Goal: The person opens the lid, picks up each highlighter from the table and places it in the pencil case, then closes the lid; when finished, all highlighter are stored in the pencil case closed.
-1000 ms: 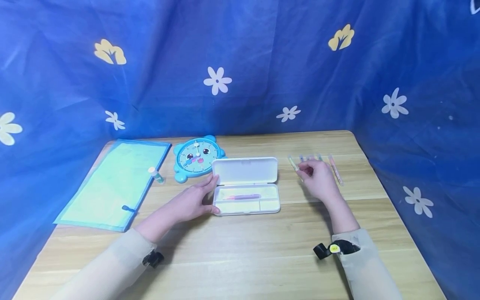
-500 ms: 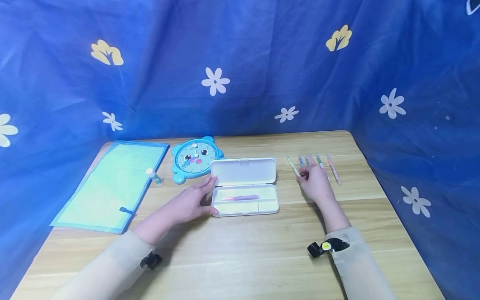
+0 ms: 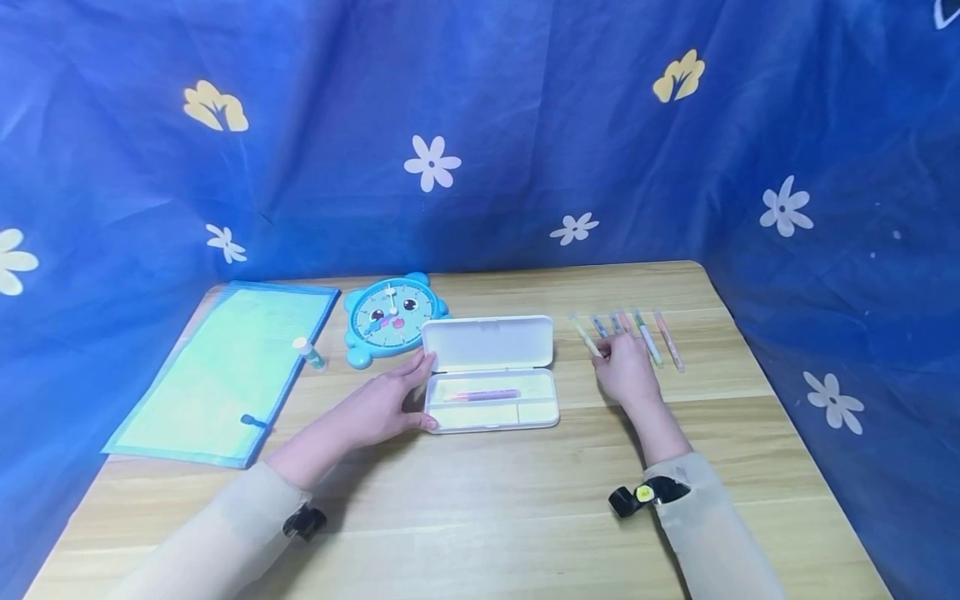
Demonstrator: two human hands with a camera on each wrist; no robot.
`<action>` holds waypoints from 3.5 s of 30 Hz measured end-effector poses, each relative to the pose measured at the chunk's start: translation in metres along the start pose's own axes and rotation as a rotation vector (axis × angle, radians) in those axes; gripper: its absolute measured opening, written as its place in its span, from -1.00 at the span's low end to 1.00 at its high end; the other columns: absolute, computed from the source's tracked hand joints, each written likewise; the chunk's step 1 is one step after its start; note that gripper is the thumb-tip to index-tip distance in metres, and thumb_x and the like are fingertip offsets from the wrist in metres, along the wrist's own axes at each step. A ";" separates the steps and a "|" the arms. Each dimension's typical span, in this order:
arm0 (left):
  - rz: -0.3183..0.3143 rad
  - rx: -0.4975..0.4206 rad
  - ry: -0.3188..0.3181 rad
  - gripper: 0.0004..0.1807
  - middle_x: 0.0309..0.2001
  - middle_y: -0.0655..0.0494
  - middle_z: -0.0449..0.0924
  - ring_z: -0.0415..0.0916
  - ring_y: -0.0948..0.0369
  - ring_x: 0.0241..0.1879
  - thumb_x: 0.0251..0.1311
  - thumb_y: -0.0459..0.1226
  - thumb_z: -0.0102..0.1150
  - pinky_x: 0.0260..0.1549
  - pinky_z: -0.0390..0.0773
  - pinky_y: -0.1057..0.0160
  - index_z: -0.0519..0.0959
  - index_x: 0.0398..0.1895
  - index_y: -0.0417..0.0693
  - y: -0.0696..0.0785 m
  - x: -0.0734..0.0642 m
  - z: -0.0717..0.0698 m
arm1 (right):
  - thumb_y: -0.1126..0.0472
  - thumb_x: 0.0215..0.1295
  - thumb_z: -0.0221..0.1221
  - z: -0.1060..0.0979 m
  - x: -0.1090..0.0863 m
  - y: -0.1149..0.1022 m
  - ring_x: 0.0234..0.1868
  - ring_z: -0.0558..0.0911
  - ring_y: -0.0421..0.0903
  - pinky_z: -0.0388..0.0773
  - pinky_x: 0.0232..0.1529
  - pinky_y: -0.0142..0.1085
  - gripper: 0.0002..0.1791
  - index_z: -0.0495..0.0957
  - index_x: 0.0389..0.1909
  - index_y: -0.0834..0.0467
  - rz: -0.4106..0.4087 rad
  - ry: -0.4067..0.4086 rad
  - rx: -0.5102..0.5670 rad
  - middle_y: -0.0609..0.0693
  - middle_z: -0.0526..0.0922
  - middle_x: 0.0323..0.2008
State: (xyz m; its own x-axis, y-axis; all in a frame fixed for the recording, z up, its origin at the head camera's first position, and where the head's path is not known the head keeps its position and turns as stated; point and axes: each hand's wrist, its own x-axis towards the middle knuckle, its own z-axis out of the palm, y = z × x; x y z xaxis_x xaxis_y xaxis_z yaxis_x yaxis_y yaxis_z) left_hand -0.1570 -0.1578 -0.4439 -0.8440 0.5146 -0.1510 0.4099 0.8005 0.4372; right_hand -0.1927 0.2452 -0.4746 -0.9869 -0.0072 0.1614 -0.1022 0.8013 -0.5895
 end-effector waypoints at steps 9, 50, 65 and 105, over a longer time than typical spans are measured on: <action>-0.002 0.004 -0.002 0.25 0.67 -0.16 -0.14 0.17 -0.22 0.53 0.16 0.15 0.52 0.45 0.31 -0.10 -0.02 0.71 -0.13 -0.001 0.001 0.001 | 0.48 0.39 0.20 -0.005 -0.004 -0.004 -0.19 0.60 0.18 0.56 -0.09 0.06 -0.72 0.65 0.06 0.50 0.006 0.039 0.083 0.27 0.65 -0.23; -0.004 0.003 0.000 0.26 0.67 -0.16 -0.15 0.16 -0.19 0.54 0.15 0.16 0.51 0.45 0.32 -0.07 -0.04 0.71 -0.13 -0.003 0.002 0.002 | 0.48 0.39 0.30 -0.006 -0.013 -0.085 -0.14 0.63 0.01 0.58 -0.12 -0.10 -0.80 0.69 -0.01 0.33 -0.412 0.027 0.241 0.10 0.71 -0.15; -0.013 -0.003 -0.009 0.26 0.67 -0.15 -0.14 0.23 -0.20 0.50 0.14 0.17 0.51 0.44 0.35 -0.07 -0.03 0.71 -0.11 -0.001 0.003 -0.001 | 0.45 0.40 0.30 0.035 -0.015 -0.085 -0.06 0.64 0.01 0.62 0.01 -0.03 -0.81 0.72 -0.02 0.26 -0.484 -0.155 0.159 0.04 0.73 -0.11; -0.027 -0.009 -0.013 0.25 0.68 -0.10 -0.14 0.19 -0.17 0.53 0.15 0.16 0.52 0.45 0.32 -0.06 -0.02 0.71 -0.08 0.000 0.003 0.000 | 0.48 0.41 0.28 0.048 -0.018 -0.092 -0.13 0.62 -0.08 0.65 -0.04 -0.16 -0.79 0.78 -0.04 0.25 -0.569 -0.393 -0.040 -0.05 0.65 -0.24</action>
State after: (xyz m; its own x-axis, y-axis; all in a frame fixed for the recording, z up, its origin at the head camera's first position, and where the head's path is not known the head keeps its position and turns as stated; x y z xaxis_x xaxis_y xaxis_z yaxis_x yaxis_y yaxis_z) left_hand -0.1595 -0.1570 -0.4440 -0.8501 0.4968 -0.1747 0.3836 0.8114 0.4410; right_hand -0.1718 0.1428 -0.4614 -0.7540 -0.6431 0.1337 -0.6202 0.6301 -0.4672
